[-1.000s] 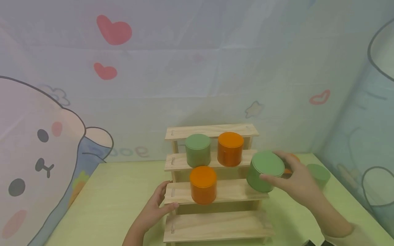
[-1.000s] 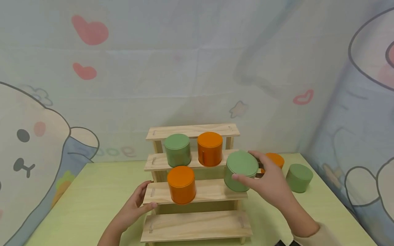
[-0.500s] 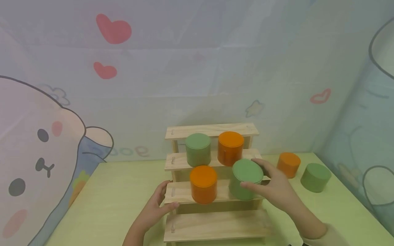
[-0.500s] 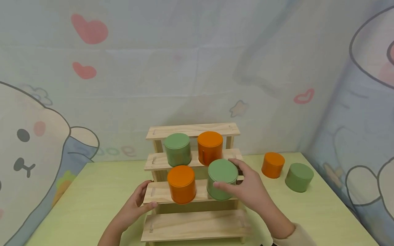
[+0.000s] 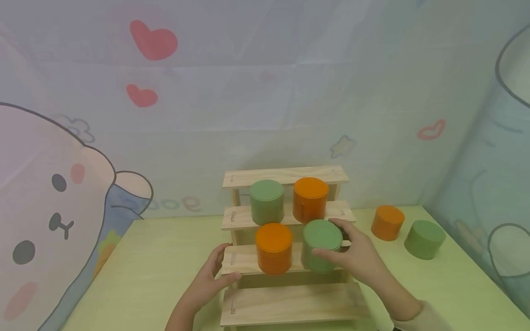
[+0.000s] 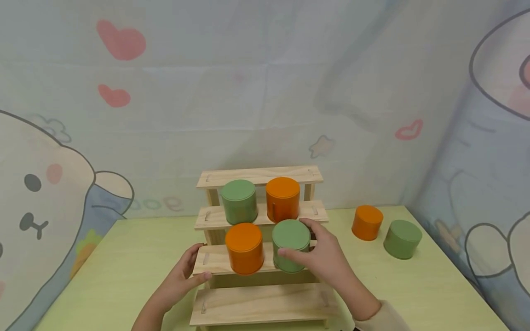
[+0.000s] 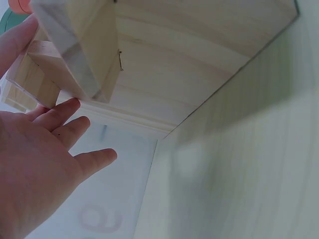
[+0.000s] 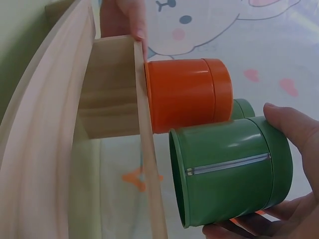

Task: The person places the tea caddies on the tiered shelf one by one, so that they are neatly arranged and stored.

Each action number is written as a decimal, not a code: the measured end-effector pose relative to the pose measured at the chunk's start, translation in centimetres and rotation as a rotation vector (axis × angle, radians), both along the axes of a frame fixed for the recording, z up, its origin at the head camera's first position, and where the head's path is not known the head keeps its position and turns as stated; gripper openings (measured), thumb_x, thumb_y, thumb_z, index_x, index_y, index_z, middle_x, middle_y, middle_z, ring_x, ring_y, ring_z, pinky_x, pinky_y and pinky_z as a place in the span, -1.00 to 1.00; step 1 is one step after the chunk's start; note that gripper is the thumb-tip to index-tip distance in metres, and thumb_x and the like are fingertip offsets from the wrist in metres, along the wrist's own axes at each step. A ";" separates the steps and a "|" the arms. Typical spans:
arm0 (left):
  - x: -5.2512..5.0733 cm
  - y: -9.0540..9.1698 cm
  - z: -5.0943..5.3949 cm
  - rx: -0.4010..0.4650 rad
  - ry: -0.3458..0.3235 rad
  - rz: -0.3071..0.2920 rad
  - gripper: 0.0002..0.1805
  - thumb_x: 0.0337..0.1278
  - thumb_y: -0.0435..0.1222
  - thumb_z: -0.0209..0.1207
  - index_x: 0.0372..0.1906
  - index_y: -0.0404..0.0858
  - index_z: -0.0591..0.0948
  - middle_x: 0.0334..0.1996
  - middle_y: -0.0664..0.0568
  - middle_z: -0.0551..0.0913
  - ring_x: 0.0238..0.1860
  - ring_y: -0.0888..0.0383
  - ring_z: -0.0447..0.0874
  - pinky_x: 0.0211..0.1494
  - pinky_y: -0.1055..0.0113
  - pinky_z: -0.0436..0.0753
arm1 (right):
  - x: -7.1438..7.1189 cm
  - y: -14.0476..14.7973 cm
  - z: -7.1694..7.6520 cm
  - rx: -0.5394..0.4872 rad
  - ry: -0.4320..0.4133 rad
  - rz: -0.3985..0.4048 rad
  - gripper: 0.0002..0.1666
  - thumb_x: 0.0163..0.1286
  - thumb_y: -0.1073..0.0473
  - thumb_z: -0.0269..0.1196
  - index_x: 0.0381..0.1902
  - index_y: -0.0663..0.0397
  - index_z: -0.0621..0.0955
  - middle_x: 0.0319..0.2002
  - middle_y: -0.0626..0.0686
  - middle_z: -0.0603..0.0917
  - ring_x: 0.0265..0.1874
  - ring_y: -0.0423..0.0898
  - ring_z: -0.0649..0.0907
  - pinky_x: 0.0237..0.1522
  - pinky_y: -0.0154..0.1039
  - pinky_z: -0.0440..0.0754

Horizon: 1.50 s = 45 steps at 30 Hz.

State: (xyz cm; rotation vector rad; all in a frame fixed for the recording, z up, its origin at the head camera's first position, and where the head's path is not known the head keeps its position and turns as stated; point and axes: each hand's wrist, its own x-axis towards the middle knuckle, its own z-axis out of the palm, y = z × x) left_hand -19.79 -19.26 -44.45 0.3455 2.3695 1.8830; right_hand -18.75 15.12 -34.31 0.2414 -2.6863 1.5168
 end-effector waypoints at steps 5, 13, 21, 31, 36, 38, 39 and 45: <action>0.1 0.0 -0.1 0.002 0.005 0.002 -0.16 0.12 -0.21 0.32 0.44 -0.07 0.13 0.44 -0.13 0.23 0.46 -0.35 -0.06 0.31 -0.46 -0.05 | -0.2 -0.2 -0.3 -0.004 -0.003 -0.004 0.03 0.05 -0.14 0.48 0.38 0.09 0.30 0.22 0.19 0.48 -0.05 0.10 0.63 -0.20 -0.18 0.68; 0.2 0.2 -0.1 -0.001 -0.016 0.017 -0.14 0.11 -0.19 0.33 0.45 -0.07 0.12 0.44 -0.13 0.23 0.47 -0.32 -0.05 0.33 -0.41 0.01 | -0.3 -0.4 -0.4 -0.021 -0.012 0.002 0.03 0.06 -0.12 0.48 0.39 0.11 0.28 0.20 0.21 0.48 -0.05 0.13 0.64 -0.20 -0.17 0.69; 0.2 0.2 0.1 -0.018 -0.027 0.026 -0.13 0.12 -0.15 0.33 0.46 -0.01 0.10 0.48 -0.16 0.11 0.47 -0.35 -0.11 0.34 -0.40 -0.04 | -0.4 -0.5 -0.5 -0.018 -0.008 0.007 0.02 0.07 -0.10 0.47 0.38 0.15 0.28 0.20 0.23 0.48 -0.05 0.12 0.64 -0.19 -0.16 0.69; 0.2 0.1 0.2 -0.025 -0.018 0.024 -0.13 0.13 -0.17 0.32 0.46 -0.05 0.10 0.49 -0.19 0.08 0.46 -0.36 -0.11 0.34 -0.40 -0.04 | -0.7 -0.6 -0.7 -0.012 0.008 0.005 0.02 0.08 -0.09 0.47 0.38 0.17 0.28 0.19 0.23 0.50 -0.04 0.12 0.63 -0.17 -0.15 0.68; 0.2 0.2 0.2 -0.020 -0.014 0.023 -0.13 0.12 -0.17 0.33 0.46 -0.04 0.11 0.48 -0.15 0.13 0.47 -0.36 -0.11 0.32 -0.43 -0.06 | -0.7 -0.7 -0.7 -0.018 0.009 0.009 0.02 0.09 -0.08 0.47 0.39 0.19 0.28 0.20 0.23 0.50 -0.05 0.09 0.63 -0.17 -0.16 0.68; 0.2 0.2 0.2 -0.019 -0.014 0.023 -0.14 0.12 -0.18 0.33 0.45 -0.04 0.11 0.48 -0.15 0.14 0.47 -0.36 -0.11 0.32 -0.44 -0.06 | -0.7 -0.7 -0.7 -0.020 0.008 0.008 0.02 0.09 -0.08 0.47 0.39 0.19 0.28 0.19 0.23 0.50 -0.05 0.08 0.63 -0.18 -0.16 0.68; 0.3 0.2 0.2 -0.022 -0.014 0.024 -0.14 0.12 -0.17 0.33 0.45 -0.04 0.11 0.48 -0.16 0.14 0.46 -0.36 -0.11 0.32 -0.44 -0.05 | -0.7 -0.7 -0.7 -0.020 0.007 0.008 0.02 0.08 -0.08 0.47 0.38 0.19 0.28 0.19 0.23 0.50 -0.05 0.08 0.63 -0.18 -0.16 0.68; 0.3 0.2 0.3 -0.030 -0.018 0.025 -0.13 0.13 -0.16 0.32 0.46 -0.05 0.10 0.48 -0.19 0.10 0.46 -0.37 -0.12 0.34 -0.40 -0.03 | -0.6 -0.8 -0.7 -0.018 0.002 0.007 0.02 0.08 -0.08 0.48 0.38 0.20 0.28 0.17 0.23 0.52 -0.05 0.10 0.63 -0.18 -0.16 0.68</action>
